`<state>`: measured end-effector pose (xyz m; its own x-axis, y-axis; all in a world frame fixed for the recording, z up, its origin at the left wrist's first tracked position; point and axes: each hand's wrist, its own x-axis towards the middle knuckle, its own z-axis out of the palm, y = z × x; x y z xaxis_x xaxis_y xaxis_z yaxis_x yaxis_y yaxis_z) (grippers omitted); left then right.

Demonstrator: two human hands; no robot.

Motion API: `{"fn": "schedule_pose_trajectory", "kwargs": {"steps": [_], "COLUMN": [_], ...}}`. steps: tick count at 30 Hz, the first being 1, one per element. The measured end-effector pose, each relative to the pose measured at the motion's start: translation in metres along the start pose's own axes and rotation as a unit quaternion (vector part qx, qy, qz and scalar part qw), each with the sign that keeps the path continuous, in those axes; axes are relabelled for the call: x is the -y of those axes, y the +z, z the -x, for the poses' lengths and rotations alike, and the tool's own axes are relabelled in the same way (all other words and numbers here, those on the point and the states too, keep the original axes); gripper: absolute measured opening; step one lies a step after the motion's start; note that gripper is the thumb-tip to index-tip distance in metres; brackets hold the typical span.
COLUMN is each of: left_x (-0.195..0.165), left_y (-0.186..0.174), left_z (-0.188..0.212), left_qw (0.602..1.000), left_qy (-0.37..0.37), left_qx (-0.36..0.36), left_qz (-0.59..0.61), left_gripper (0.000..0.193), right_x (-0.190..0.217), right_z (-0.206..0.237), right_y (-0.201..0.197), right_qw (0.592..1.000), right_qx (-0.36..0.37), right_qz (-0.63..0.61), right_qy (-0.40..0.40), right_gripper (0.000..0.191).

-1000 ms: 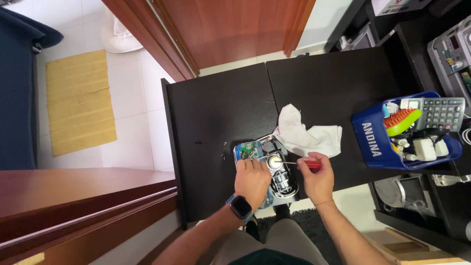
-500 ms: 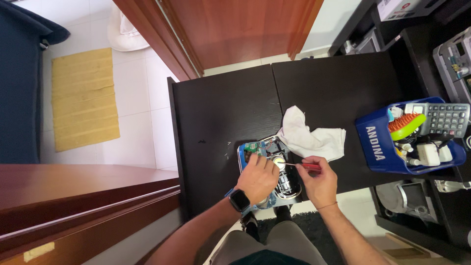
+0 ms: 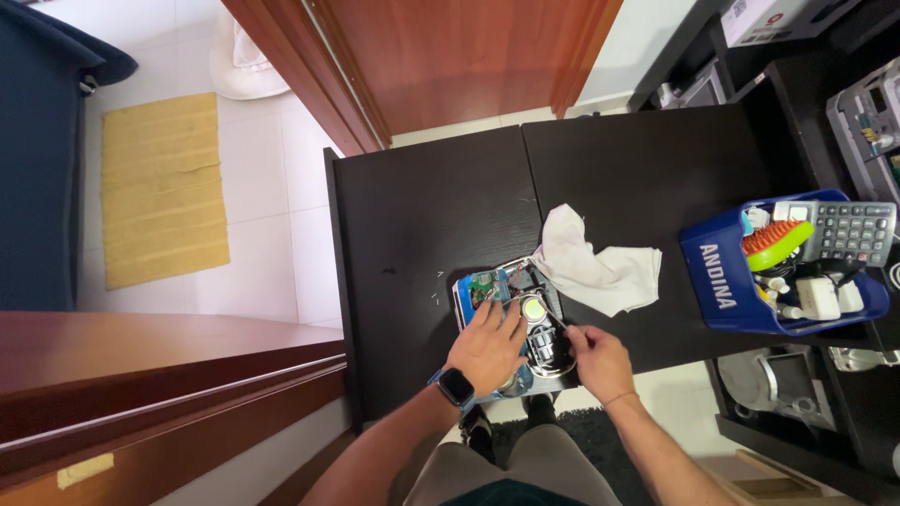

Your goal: The person uses a red screwdriver to unscrew and remove the bottom cover of a blue toy van, exposing its circuit board and speaker, and works on the internal components. They then reattach the black base cover and press the shell halves back together, turning the van over while handling it.

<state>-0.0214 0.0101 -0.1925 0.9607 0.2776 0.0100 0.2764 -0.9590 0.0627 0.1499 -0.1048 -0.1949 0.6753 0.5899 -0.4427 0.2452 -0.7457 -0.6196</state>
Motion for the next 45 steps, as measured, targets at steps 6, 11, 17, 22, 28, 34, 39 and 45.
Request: {"fn": "schedule_pose_trajectory", "kwargs": {"steps": [6,11,17,22,28,34,39,45], "left_x": [-0.001,-0.001,-0.002,-0.002,-0.002,-0.007,-0.017,-0.018], "left_y": [-0.001,-0.001,0.000,0.001,-0.001,-0.008,-0.010,-0.011], "left_z": [0.000,-0.001,-0.002,-0.001,-0.002,0.011,0.031,0.032], "left_qw": [1.000,1.000,1.000,1.000,0.999,0.952,0.884,0.878], "left_qy": [-0.005,-0.011,-0.014,-0.021,-0.025,-0.137,-0.316,-0.345], "left_qx": [0.003,0.005,-0.011,-0.010,-0.012,-0.179,-0.226,-0.181], "left_qz": [0.009,-0.003,0.000,0.014,0.041,0.207,0.259,0.278], "left_gripper": [0.065,0.065,0.067,0.067,0.066,0.042,0.053,0.068], "right_x": [-0.005,-0.010,-0.007,-0.007,-0.011,-0.011,-0.003,0.038], "right_z": [0.000,0.006,0.013,0.011,0.005,-0.003,-0.006,-0.008], "right_y": [0.007,0.008,0.007,-0.015,-0.017,-0.004,-0.003,0.009], "right_qw": [0.892,0.670,0.995,0.998,0.974,0.924,0.962,0.990], "right_qx": [0.119,0.251,-0.041,-0.036,0.048,0.083,0.119,0.027], "right_qz": [-0.391,-0.619,0.008,-0.047,-0.222,-0.372,-0.235,-0.075], "right_qy": [0.193,0.323,-0.088,0.006,-0.016,0.033,-0.068,-0.119], "right_gripper": [0.033,0.030,0.036,0.039,0.021,0.015,0.019,0.026]}}
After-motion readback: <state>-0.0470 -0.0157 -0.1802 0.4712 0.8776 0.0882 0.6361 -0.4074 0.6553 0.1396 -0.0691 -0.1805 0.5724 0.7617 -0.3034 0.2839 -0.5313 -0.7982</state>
